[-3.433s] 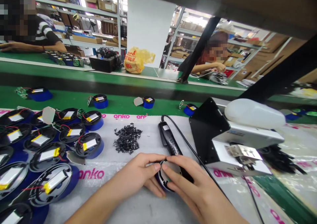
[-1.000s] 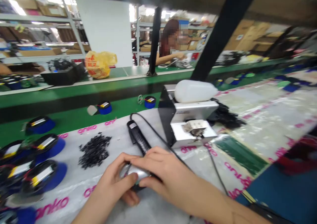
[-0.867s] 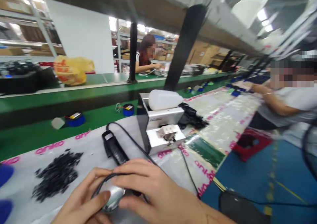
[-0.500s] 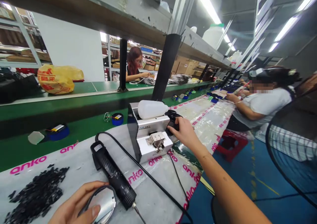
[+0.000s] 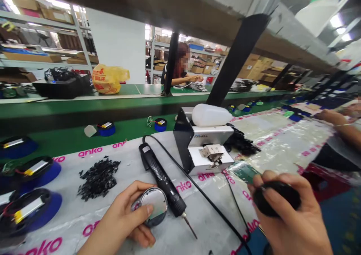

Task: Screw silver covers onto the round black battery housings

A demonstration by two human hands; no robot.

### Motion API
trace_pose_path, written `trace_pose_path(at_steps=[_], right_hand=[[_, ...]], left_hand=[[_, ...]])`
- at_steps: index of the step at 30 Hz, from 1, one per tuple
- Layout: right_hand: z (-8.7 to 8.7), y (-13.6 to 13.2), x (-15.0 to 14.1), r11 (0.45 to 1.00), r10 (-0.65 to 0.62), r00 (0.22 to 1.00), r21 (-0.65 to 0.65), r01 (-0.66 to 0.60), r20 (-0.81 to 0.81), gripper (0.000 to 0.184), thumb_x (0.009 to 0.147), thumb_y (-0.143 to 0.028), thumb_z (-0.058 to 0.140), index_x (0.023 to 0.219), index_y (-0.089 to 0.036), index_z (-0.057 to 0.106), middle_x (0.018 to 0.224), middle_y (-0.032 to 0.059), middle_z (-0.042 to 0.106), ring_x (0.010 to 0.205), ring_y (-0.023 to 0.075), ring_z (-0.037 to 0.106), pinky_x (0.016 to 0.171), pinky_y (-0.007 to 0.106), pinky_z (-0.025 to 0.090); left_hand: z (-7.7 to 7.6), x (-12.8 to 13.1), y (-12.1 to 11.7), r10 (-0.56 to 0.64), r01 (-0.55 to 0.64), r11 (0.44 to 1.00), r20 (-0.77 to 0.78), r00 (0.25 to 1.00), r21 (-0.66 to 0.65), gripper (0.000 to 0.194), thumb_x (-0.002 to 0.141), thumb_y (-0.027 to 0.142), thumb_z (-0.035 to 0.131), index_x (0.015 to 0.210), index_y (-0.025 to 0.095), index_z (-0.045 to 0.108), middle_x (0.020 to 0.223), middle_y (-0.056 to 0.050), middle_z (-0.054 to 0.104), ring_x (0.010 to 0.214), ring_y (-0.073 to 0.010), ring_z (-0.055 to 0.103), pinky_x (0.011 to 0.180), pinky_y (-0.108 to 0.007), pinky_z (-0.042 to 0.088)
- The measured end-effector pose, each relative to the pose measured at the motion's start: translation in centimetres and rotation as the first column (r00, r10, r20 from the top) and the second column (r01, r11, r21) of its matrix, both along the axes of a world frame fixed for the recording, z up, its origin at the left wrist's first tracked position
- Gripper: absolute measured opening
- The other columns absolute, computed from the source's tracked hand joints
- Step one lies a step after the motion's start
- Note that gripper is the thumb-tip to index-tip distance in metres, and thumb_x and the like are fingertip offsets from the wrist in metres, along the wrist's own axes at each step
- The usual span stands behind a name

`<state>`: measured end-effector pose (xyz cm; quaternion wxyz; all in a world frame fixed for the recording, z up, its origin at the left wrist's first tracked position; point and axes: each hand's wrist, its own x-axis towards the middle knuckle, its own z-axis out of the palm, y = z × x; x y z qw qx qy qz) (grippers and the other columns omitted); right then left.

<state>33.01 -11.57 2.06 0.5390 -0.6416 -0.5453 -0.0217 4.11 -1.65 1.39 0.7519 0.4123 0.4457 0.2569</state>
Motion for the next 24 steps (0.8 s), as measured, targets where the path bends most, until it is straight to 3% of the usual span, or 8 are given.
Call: trace_pose_path(at_steps=[2, 4, 5, 7, 10, 14, 20, 24], right_hand=[[-1.2, -0.8, -3.5, 0.975, 0.215, 0.906, 0.025, -0.222, -0.364, 0.037, 0.100, -0.037, 0.038, 0.136, -0.044, 0.045, 0.095, 0.0091, 0.066, 0.089, 0.0300, 0.073, 0.073, 0.051, 0.064], [-2.1, -0.8, -6.1, 0.882, 0.390, 0.614, 0.085, -0.464, -0.686, 0.035, 0.101, -0.040, 0.033, 0.130, -0.045, 0.052, 0.106, 0.0096, 0.068, 0.106, 0.0306, 0.071, 0.085, 0.057, 0.063], [-2.4, -0.6, -6.9, 0.822, 0.430, 0.475, 0.116, -0.557, -0.768, 0.036, 0.102, -0.039, 0.031, 0.131, -0.047, 0.051, 0.116, 0.0092, 0.068, 0.115, 0.0311, 0.068, 0.090, 0.060, 0.060], [-2.1, -0.1, -7.8, 0.728, 0.463, 0.377, 0.102, -0.678, -0.802, 0.043, 0.103, -0.038, 0.026, 0.142, -0.050, 0.040, 0.136, 0.0080, 0.062, 0.127, 0.0320, 0.060, 0.095, 0.063, 0.056], [-0.5, 0.4, -8.0, 0.669, 0.521, 0.524, -0.058, -0.741, -0.674, 0.051, 0.103, -0.041, 0.026, 0.154, -0.042, 0.027, 0.146, 0.0120, 0.056, 0.128, 0.0334, 0.059, 0.092, 0.056, 0.059], [1.1, 1.0, -8.1, 0.749, 0.551, 0.797, -0.273, -0.603, -0.248, 0.058, 0.094, -0.029, 0.058, 0.149, -0.038, 0.040, 0.137, 0.0103, 0.063, 0.119, 0.0291, 0.066, 0.087, 0.037, 0.063], [-1.1, 3.0, -8.6, 0.782, 0.603, 0.794, -0.254, -0.569, 0.078, 0.060, 0.085, -0.032, 0.076, 0.138, -0.031, 0.048, 0.138, 0.0113, 0.061, 0.125, 0.0282, 0.062, 0.101, 0.037, 0.056], [-1.9, 3.4, -8.9, 0.826, 0.547, 0.826, -0.247, -0.507, 0.136, 0.059, 0.084, -0.040, 0.076, 0.136, -0.028, 0.051, 0.135, 0.0132, 0.059, 0.124, 0.0274, 0.062, 0.099, 0.034, 0.056]], left_hand=[[0.2, -0.2, 0.1, -0.017, 0.017, 1.000, 0.004, 1.000, 0.003, 0.051, 0.066, 0.044, 0.088, 0.100, 0.019, 0.060, 0.123, -0.010, 0.069, 0.043, -0.0129, 0.071, 0.041, -0.019, 0.056], [0.3, -0.3, 0.1, -0.033, 0.033, 0.999, 0.015, 0.999, 0.001, 0.047, 0.069, 0.042, 0.086, 0.100, 0.019, 0.059, 0.124, -0.011, 0.069, 0.044, -0.0121, 0.071, 0.042, -0.018, 0.056], [0.4, -0.3, 0.1, -0.041, 0.042, 0.999, 0.022, 0.999, -0.002, 0.045, 0.070, 0.040, 0.084, 0.100, 0.019, 0.058, 0.125, -0.011, 0.068, 0.045, -0.0118, 0.071, 0.042, -0.018, 0.056], [0.6, -0.3, 0.1, -0.051, 0.051, 0.999, 0.029, 0.998, -0.012, 0.040, 0.073, 0.037, 0.081, 0.100, 0.019, 0.057, 0.128, -0.011, 0.067, 0.044, -0.0106, 0.070, 0.041, -0.017, 0.054], [0.8, -0.2, 0.2, -0.050, 0.051, 0.998, 0.035, 0.998, -0.040, 0.031, 0.075, 0.030, 0.075, 0.096, 0.019, 0.056, 0.132, -0.010, 0.065, 0.042, -0.0094, 0.069, 0.039, -0.016, 0.052], [0.8, -0.3, 0.4, -0.051, 0.059, 0.993, 0.087, 0.995, -0.098, 0.028, 0.075, 0.026, 0.071, 0.097, 0.019, 0.054, 0.128, -0.008, 0.066, 0.046, -0.0119, 0.072, 0.041, -0.018, 0.053], [-0.2, -0.6, 0.3, -0.065, 0.083, 0.991, 0.169, 0.984, -0.104, 0.030, 0.082, 0.037, 0.071, 0.102, 0.020, 0.056, 0.124, -0.006, 0.069, 0.050, -0.0128, 0.074, 0.045, -0.019, 0.056], [-0.6, -0.5, 0.3, -0.079, 0.093, 0.990, 0.128, 0.989, -0.102, 0.027, 0.086, 0.037, 0.067, 0.105, 0.021, 0.056, 0.091, -0.001, 0.076, 0.049, -0.0130, 0.073, 0.046, -0.018, 0.056]])
